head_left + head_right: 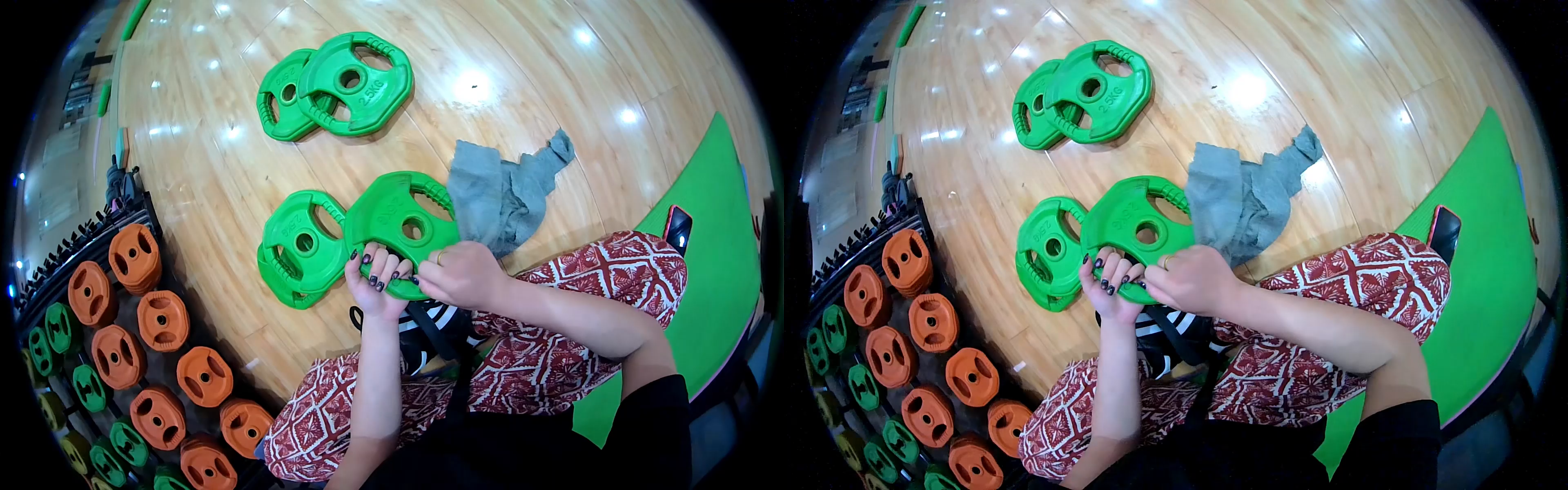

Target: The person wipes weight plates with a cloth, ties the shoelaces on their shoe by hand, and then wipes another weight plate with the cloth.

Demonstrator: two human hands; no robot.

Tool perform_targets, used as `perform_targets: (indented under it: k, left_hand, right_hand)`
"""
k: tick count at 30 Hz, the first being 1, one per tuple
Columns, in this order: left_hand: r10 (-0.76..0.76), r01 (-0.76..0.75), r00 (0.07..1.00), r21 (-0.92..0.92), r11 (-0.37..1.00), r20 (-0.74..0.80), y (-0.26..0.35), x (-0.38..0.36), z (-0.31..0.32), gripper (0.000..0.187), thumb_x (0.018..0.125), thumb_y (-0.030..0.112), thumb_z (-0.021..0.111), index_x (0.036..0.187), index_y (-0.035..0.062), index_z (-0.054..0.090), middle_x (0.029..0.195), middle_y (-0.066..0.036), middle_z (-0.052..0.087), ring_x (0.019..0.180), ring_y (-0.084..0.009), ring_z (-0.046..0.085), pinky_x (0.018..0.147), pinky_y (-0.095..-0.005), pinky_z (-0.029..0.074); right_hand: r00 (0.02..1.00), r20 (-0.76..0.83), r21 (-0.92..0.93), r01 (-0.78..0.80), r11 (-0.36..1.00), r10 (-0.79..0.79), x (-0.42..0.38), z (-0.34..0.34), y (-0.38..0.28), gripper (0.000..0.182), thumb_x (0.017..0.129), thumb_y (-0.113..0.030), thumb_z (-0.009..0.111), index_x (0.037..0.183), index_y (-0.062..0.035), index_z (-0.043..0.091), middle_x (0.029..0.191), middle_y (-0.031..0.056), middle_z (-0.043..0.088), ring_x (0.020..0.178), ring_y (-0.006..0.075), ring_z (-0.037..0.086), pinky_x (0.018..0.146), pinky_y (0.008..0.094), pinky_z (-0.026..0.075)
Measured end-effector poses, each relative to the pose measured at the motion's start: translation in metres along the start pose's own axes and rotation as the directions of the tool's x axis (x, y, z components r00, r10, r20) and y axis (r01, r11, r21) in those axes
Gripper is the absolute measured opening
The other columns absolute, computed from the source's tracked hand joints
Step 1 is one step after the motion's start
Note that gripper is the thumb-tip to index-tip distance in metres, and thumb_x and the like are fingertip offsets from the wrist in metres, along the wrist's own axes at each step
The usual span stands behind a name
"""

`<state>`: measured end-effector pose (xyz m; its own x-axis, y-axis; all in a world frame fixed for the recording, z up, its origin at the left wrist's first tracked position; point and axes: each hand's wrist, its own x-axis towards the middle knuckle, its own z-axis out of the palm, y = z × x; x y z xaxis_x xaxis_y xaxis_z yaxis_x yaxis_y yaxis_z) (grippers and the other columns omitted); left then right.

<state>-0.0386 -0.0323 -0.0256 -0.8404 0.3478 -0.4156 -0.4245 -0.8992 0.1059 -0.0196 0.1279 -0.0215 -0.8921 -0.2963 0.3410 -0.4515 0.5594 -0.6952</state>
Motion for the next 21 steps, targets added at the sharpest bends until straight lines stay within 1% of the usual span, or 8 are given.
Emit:
perform_targets:
  k: [5,7,10,13,15,18,20,21]
  left_hand:
    - [-0.002,0.002,1.000,0.002,1.000,0.001,0.000,0.001,0.001,0.018,0.084,0.026,0.047,0.073,0.0129,0.043,0.050,0.006,0.035,0.044,-0.0041,0.034,0.052,-0.0220,0.029]
    - [-0.002,0.003,1.000,-0.007,1.000,0.012,-0.001,0.001,0.001,0.018,0.084,0.025,0.047,0.073,0.0128,0.043,0.051,0.006,0.035,0.044,-0.0042,0.034,0.052,-0.0216,0.028]
    - [-0.008,0.008,1.000,-0.020,1.000,0.004,0.000,-0.001,0.001,0.017,0.084,0.024,0.047,0.073,0.0124,0.043,0.053,0.005,0.036,0.045,-0.0045,0.034,0.051,-0.0211,0.028]
    - [-0.014,0.015,0.999,-0.028,1.000,0.030,0.001,-0.001,-0.002,0.016,0.085,0.024,0.047,0.075,0.0118,0.043,0.053,0.005,0.037,0.045,-0.0045,0.034,0.050,-0.0206,0.029]
    - [-0.019,0.020,0.999,-0.037,0.999,0.037,0.002,-0.001,-0.003,0.015,0.086,0.024,0.045,0.079,0.0110,0.044,0.053,0.005,0.038,0.045,-0.0046,0.035,0.049,-0.0206,0.030]
    - [-0.027,0.030,0.997,-0.036,0.999,0.079,0.002,0.000,-0.005,0.014,0.088,0.023,0.042,0.081,0.0102,0.044,0.053,0.005,0.038,0.044,-0.0045,0.036,0.048,-0.0210,0.031]
    - [-0.024,0.026,0.996,-0.029,0.999,0.089,0.002,-0.001,-0.005,0.015,0.088,0.022,0.042,0.082,0.0099,0.045,0.052,0.005,0.038,0.044,-0.0045,0.036,0.048,-0.0211,0.031]
    - [-0.032,0.036,0.995,-0.033,0.999,0.098,0.002,-0.001,-0.004,0.015,0.089,0.023,0.041,0.082,0.0097,0.045,0.052,0.005,0.038,0.044,-0.0044,0.036,0.048,-0.0211,0.031]
  right_hand:
    - [0.998,-0.024,0.094,0.060,0.994,-0.057,0.001,0.003,-0.002,0.023,0.071,-0.023,0.060,0.060,-0.0108,0.045,0.047,0.0030,0.043,0.042,0.0208,0.050,0.037,0.0342,0.038]
    - [0.996,0.087,-0.047,-0.008,0.999,0.012,0.002,0.001,0.006,0.022,0.070,-0.022,0.061,0.059,-0.0114,0.045,0.048,0.0045,0.044,0.042,0.0226,0.049,0.039,0.0340,0.038]
    - [0.992,-0.011,-0.133,-0.123,0.983,0.123,0.006,0.007,0.020,0.022,0.071,-0.022,0.060,0.058,-0.0118,0.045,0.046,0.0051,0.043,0.041,0.0232,0.048,0.038,0.0348,0.037]
    - [0.987,0.102,-0.059,-0.115,0.992,0.121,0.004,0.001,0.003,0.022,0.070,-0.020,0.060,0.058,-0.0111,0.045,0.046,0.0047,0.043,0.042,0.0227,0.049,0.038,0.0344,0.037]
    - [1.000,0.005,0.083,0.031,0.996,-0.031,0.004,0.001,-0.013,0.020,0.071,-0.018,0.058,0.058,-0.0092,0.044,0.045,0.0042,0.043,0.038,0.0222,0.047,0.037,0.0351,0.037]
    - [0.996,-0.039,0.114,0.080,0.990,-0.076,0.001,0.005,-0.010,0.021,0.071,-0.019,0.057,0.058,-0.0095,0.045,0.046,0.0041,0.044,0.039,0.0218,0.048,0.037,0.0349,0.037]
    - [0.996,0.088,-0.057,-0.005,0.998,0.010,0.001,0.002,0.004,0.021,0.070,-0.020,0.060,0.058,-0.0104,0.046,0.047,0.0041,0.045,0.043,0.0213,0.051,0.040,0.0329,0.039]
    - [0.994,0.069,-0.059,-0.083,0.995,0.087,0.003,0.002,0.010,0.020,0.071,-0.020,0.059,0.059,-0.0102,0.047,0.047,0.0049,0.046,0.042,0.0222,0.051,0.040,0.0343,0.039]
